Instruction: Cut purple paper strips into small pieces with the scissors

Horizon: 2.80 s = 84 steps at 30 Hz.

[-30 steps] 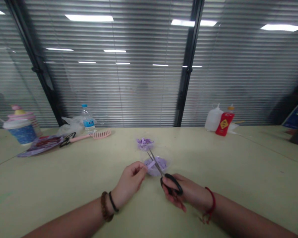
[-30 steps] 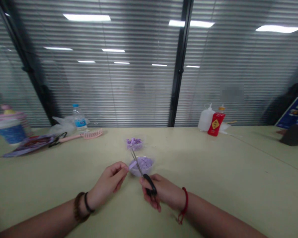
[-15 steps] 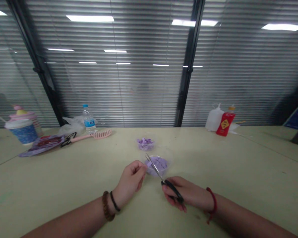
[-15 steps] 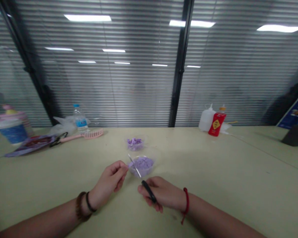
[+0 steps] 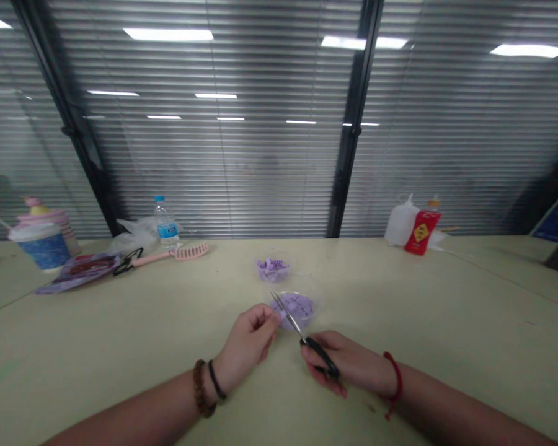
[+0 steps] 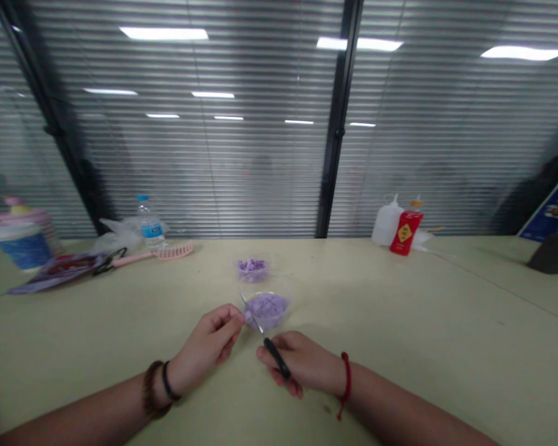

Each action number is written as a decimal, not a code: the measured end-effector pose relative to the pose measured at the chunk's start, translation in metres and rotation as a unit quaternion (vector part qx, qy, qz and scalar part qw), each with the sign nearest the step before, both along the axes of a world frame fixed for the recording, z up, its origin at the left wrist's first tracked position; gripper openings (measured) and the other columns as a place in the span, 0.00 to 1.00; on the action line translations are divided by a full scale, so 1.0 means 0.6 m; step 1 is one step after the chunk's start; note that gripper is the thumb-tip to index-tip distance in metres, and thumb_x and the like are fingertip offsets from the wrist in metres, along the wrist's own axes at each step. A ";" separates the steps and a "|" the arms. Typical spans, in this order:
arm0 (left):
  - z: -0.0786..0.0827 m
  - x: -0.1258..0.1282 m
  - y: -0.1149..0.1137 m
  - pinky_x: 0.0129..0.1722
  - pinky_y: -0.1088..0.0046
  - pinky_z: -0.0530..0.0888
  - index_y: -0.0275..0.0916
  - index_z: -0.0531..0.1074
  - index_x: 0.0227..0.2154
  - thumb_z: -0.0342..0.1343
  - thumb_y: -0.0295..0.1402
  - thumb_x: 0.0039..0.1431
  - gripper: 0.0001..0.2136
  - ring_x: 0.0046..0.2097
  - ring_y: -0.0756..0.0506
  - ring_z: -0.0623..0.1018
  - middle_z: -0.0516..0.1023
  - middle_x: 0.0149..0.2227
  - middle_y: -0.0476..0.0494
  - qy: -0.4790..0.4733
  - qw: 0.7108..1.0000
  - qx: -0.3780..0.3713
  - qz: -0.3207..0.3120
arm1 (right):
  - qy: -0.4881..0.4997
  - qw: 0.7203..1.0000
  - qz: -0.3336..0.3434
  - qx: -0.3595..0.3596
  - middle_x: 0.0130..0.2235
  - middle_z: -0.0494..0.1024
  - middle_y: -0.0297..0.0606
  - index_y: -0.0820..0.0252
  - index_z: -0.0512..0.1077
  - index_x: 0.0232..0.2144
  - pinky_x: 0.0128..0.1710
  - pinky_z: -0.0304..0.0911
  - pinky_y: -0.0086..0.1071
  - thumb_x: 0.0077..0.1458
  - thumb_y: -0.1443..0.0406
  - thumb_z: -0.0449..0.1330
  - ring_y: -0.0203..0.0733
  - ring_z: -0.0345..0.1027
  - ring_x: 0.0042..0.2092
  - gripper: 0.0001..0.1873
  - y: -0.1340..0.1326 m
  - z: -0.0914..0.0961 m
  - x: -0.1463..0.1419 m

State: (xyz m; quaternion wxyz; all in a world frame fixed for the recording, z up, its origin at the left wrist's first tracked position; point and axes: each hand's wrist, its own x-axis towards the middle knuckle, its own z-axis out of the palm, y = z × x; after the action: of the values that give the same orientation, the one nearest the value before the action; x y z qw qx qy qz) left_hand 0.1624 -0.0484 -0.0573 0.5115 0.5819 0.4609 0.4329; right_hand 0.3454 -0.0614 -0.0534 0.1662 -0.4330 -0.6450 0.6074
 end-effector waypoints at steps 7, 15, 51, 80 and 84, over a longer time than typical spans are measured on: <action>0.002 -0.004 0.006 0.10 0.83 0.52 0.36 0.61 0.22 0.51 0.42 0.47 0.13 0.12 0.58 0.55 0.58 0.14 0.58 0.002 1.000 -0.015 0.018 | 0.027 0.998 -0.060 0.017 0.16 0.62 0.29 0.64 0.60 0.18 0.09 0.50 0.19 0.42 0.41 0.53 0.24 0.52 0.13 0.29 0.002 0.007 0.002; 0.004 -0.008 0.009 0.10 0.84 0.52 0.38 0.59 0.22 0.51 0.43 0.49 0.13 0.12 0.57 0.55 0.56 0.12 0.59 -0.033 0.998 0.000 0.061 | 0.092 0.993 -0.064 -0.026 0.17 0.64 0.30 0.65 0.62 0.20 0.09 0.50 0.18 0.44 0.43 0.52 0.25 0.54 0.13 0.29 0.008 0.011 0.017; 0.002 0.001 -0.004 0.12 0.83 0.51 0.37 0.60 0.22 0.48 0.42 0.50 0.13 0.13 0.57 0.54 0.55 0.12 0.59 0.036 0.999 0.036 0.011 | 0.057 0.998 -0.004 -0.034 0.16 0.64 0.31 0.66 0.62 0.18 0.10 0.53 0.18 0.38 0.39 0.54 0.26 0.56 0.13 0.32 -0.008 0.007 -0.005; 0.001 0.002 -0.003 0.11 0.84 0.52 0.37 0.59 0.20 0.49 0.42 0.49 0.13 0.12 0.58 0.55 0.56 0.13 0.58 0.033 0.999 0.021 0.022 | -0.013 1.000 0.023 0.015 0.18 0.64 0.31 0.65 0.61 0.19 0.11 0.52 0.17 0.48 0.49 0.52 0.24 0.55 0.14 0.24 -0.007 0.006 -0.003; 0.004 0.001 -0.004 0.11 0.83 0.51 0.37 0.59 0.20 0.49 0.42 0.48 0.13 0.12 0.57 0.55 0.57 0.13 0.58 0.033 0.999 0.013 0.018 | -0.019 0.999 0.025 0.022 0.18 0.63 0.31 0.65 0.61 0.19 0.11 0.52 0.17 0.49 0.50 0.52 0.24 0.55 0.14 0.23 -0.006 0.005 -0.002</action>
State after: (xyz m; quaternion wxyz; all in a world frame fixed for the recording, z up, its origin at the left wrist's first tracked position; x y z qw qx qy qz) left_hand 0.1632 -0.0507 -0.0550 0.4804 0.5944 0.4820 0.4283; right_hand 0.3440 -0.0649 -0.0505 0.1483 -0.4242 -0.6721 0.5885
